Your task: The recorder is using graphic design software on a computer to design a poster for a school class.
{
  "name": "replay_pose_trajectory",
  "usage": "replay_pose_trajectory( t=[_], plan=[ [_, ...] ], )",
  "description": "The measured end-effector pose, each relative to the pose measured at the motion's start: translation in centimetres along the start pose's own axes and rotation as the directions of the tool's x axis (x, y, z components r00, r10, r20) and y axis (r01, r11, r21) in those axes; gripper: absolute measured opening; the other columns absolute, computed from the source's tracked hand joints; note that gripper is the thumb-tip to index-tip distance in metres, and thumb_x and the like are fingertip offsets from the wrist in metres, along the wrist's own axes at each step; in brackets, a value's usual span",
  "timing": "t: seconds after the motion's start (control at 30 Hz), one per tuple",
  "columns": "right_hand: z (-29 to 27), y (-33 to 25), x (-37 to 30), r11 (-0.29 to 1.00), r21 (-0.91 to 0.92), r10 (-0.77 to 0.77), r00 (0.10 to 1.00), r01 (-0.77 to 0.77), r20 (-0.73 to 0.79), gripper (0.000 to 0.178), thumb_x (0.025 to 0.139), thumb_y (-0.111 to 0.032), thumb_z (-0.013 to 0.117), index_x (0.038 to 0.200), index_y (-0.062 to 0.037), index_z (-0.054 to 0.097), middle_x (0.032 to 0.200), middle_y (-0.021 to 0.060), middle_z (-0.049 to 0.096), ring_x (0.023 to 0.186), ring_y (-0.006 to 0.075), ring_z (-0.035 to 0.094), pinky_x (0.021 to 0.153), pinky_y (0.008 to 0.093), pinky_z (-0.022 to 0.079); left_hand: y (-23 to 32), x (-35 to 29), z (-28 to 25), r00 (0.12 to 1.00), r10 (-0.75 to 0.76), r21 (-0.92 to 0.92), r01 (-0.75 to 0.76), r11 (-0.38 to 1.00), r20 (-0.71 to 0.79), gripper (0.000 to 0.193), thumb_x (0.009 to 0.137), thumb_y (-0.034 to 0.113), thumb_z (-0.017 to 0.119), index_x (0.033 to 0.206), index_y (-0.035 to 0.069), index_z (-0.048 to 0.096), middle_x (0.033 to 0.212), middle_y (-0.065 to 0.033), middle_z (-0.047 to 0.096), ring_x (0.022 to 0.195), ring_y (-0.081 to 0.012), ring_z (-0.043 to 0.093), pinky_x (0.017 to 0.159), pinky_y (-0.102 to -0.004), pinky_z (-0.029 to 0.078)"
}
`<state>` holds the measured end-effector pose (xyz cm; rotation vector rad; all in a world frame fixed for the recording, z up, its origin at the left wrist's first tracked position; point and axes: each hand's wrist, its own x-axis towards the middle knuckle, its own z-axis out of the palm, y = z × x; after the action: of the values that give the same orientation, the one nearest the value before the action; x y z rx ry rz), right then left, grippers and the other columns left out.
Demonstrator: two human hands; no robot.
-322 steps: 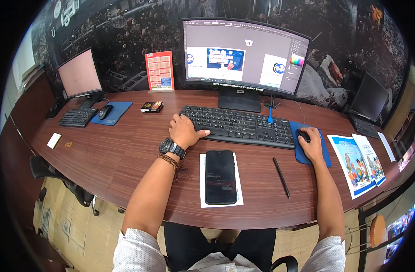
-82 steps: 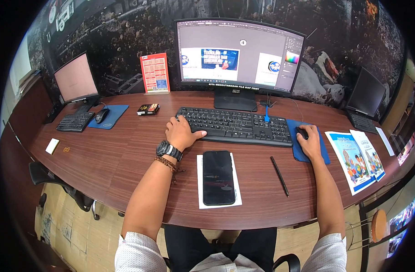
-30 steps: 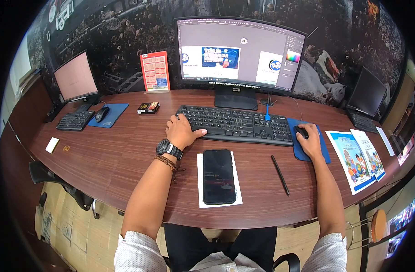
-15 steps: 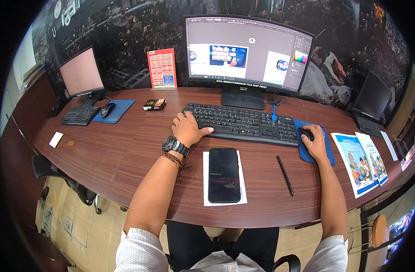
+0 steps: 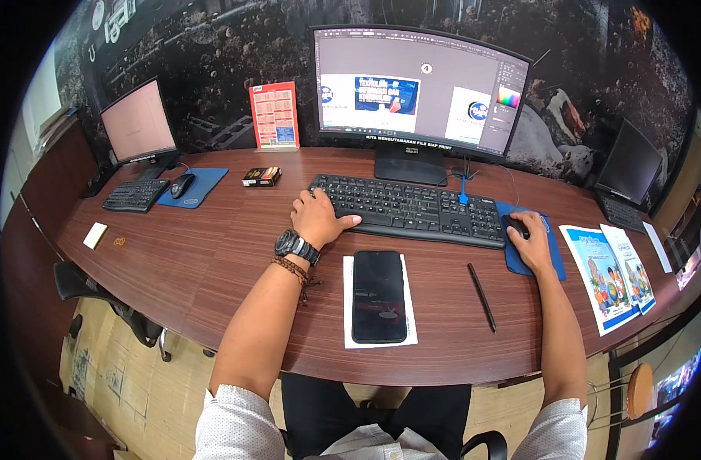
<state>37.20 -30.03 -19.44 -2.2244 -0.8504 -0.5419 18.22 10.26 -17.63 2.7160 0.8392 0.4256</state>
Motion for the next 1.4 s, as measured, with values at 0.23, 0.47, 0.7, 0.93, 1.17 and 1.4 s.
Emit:
replay_pose_trajectory(
  t=[0.23, 0.47, 0.7, 0.93, 1.17, 1.4],
  plan=[
    [0.0, 0.2, 0.0, 1.0, -0.004, 0.004, 1.0, -0.004, 0.0, 0.031, 0.085, -0.015, 0.069, 0.113, -0.0023, 0.066, 0.116, 0.0136, 0.06, 0.112, 0.0314, 0.058, 0.097, 0.0387, 0.046, 0.0, 0.1, 0.1, 1.0, 0.0, -0.008, 0.0, 1.0, -0.001, 0.1, 0.071, 0.062, 0.08, 0.128, -0.013, 0.046, 0.131, -0.032, 0.047, 0.121, -0.0463, 0.049, 0.1, -0.0529, 0.044],
    [0.2, 0.1, 0.0, 1.0, -0.001, 0.01, 1.0, -0.01, 0.0, 0.031, 0.085, -0.016, 0.069, 0.114, -0.0031, 0.066, 0.117, 0.0132, 0.059, 0.112, 0.0316, 0.058, 0.097, 0.0392, 0.046, -0.1, 0.0, 0.1, 1.0, -0.002, -0.014, 0.002, 1.0, -0.005, 0.099, 0.072, 0.062, 0.08, 0.128, -0.012, 0.047, 0.131, -0.0313, 0.048, 0.12, -0.0458, 0.049, 0.1, -0.0527, 0.044],
    [0.2, 0.5, 0.0, 1.0, -0.015, 0.006, 1.0, -0.006, 0.0, 0.032, 0.085, -0.016, 0.069, 0.114, -0.0029, 0.066, 0.117, 0.0139, 0.059, 0.112, 0.0324, 0.058, 0.097, 0.0397, 0.046, 0.1, -0.1, 0.0, 1.0, -0.013, -0.005, 0.013, 1.0, -0.002, 0.099, 0.071, 0.063, 0.079, 0.129, -0.011, 0.046, 0.13, -0.0303, 0.048, 0.12, -0.0449, 0.049, 0.1, -0.052, 0.044],
    [0.1, 0.2, -0.1, 1.0, -0.014, 0.019, 1.0, -0.018, 0.007, 0.035, 0.083, -0.016, 0.069, 0.115, -0.0029, 0.065, 0.119, 0.0141, 0.058, 0.113, 0.0328, 0.058, 0.098, 0.0402, 0.046, 0.2, -0.1, 0.0, 1.0, -0.002, 0.001, 0.002, 1.0, -0.002, 0.1, 0.072, 0.063, 0.079, 0.129, -0.011, 0.046, 0.13, -0.0302, 0.048, 0.12, -0.0449, 0.049, 0.1, -0.0519, 0.044],
    [0.6, 1.0, 0.0, 0.992, -0.096, 0.068, 0.993, -0.077, -0.095, 0.035, 0.082, -0.017, 0.069, 0.115, -0.0039, 0.065, 0.116, 0.0163, 0.057, 0.11, 0.0362, 0.059, 0.096, 0.0419, 0.048, -0.4, 0.0, 0.3, 0.999, 0.032, -0.006, -0.032, 0.999, -0.037, 0.099, 0.071, 0.063, 0.08, 0.126, -0.012, 0.047, 0.129, -0.0327, 0.048, 0.12, -0.0481, 0.049, 0.097, -0.053, 0.047],
    [0.4, 0.9, -0.1, 0.987, -0.12, 0.098, 0.991, -0.109, -0.097, 0.037, 0.082, -0.021, 0.068, 0.116, -0.0043, 0.065, 0.117, 0.0165, 0.057, 0.11, 0.0362, 0.059, 0.095, 0.0423, 0.048, -0.3, 0.0, 0.4, 0.998, 0.037, 0.013, -0.037, 0.999, -0.044, 0.099, 0.07, 0.063, 0.08, 0.125, -0.012, 0.047, 0.128, -0.0326, 0.048, 0.118, -0.0483, 0.05, 0.095, -0.0525, 0.048]
  ],
)
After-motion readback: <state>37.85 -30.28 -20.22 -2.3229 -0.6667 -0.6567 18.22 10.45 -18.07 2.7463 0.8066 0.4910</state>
